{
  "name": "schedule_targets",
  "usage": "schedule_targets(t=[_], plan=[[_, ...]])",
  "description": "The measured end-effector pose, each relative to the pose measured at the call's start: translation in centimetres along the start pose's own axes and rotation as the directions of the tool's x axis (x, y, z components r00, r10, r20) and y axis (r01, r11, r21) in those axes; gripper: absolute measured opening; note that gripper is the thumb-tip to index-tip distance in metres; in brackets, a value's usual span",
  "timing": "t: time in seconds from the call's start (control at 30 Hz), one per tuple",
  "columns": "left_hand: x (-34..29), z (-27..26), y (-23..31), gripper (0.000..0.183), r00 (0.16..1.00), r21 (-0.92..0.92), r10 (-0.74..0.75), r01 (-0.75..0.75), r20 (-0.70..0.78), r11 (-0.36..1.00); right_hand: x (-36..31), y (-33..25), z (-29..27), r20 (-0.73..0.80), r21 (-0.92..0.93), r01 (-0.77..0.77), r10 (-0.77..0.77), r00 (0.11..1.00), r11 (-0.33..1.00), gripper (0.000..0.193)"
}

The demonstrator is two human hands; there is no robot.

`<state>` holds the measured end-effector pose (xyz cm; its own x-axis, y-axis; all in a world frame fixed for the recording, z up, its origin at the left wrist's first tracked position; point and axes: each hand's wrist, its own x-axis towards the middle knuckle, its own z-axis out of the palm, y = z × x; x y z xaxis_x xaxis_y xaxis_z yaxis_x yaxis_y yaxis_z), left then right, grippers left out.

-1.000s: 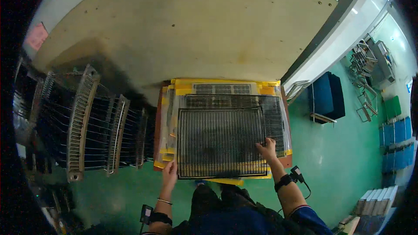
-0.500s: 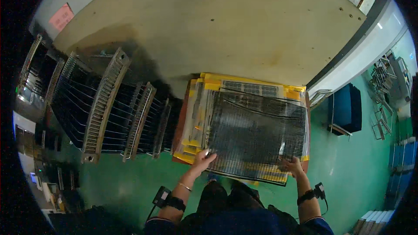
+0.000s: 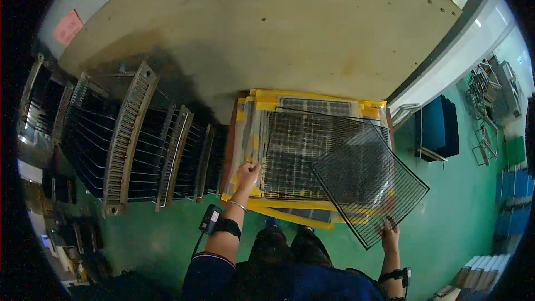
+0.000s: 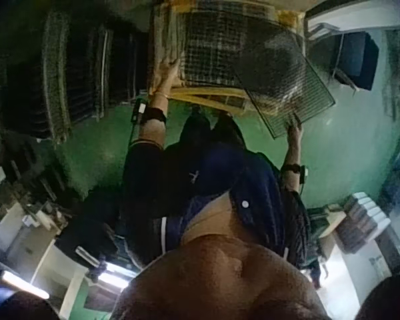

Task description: Organizing and stacking metal mesh screens or filters into racks.

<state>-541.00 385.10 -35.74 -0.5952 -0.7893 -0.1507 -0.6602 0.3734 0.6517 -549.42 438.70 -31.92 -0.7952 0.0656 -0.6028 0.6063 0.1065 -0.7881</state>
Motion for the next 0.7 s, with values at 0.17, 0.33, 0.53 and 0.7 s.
schedule_targets(t=[0.17,0.33,0.53,0.7], plan=[[-2.0,-5.7,6.9,0.029,0.99,-0.341,0.112,-0.074,0.091,0.937,2.1,0.0,2.9,-0.167,0.053,0.052,-0.042,0.985,0.997,0.036],[-2.6,-9.4,6.2,0.026,0.998,-0.461,0.051,-0.027,0.04,0.887,2.9,-1.6,5.3,-0.055,0.037,-0.103,0.105,0.993,0.994,0.044],[-4.1,-15.3,9.1,0.023,0.934,-0.191,0.27,-0.316,-0.233,0.929,8.6,4.3,3.1,0.194,0.426,-0.182,0.107,0.975,0.886,0.064],[-4.4,-20.3,10.1,0.022,0.962,-0.177,0.245,-0.264,-0.123,0.948,7.3,2.5,5.4,-0.144,0.197,0.038,-0.009,0.99,0.98,0.079]])
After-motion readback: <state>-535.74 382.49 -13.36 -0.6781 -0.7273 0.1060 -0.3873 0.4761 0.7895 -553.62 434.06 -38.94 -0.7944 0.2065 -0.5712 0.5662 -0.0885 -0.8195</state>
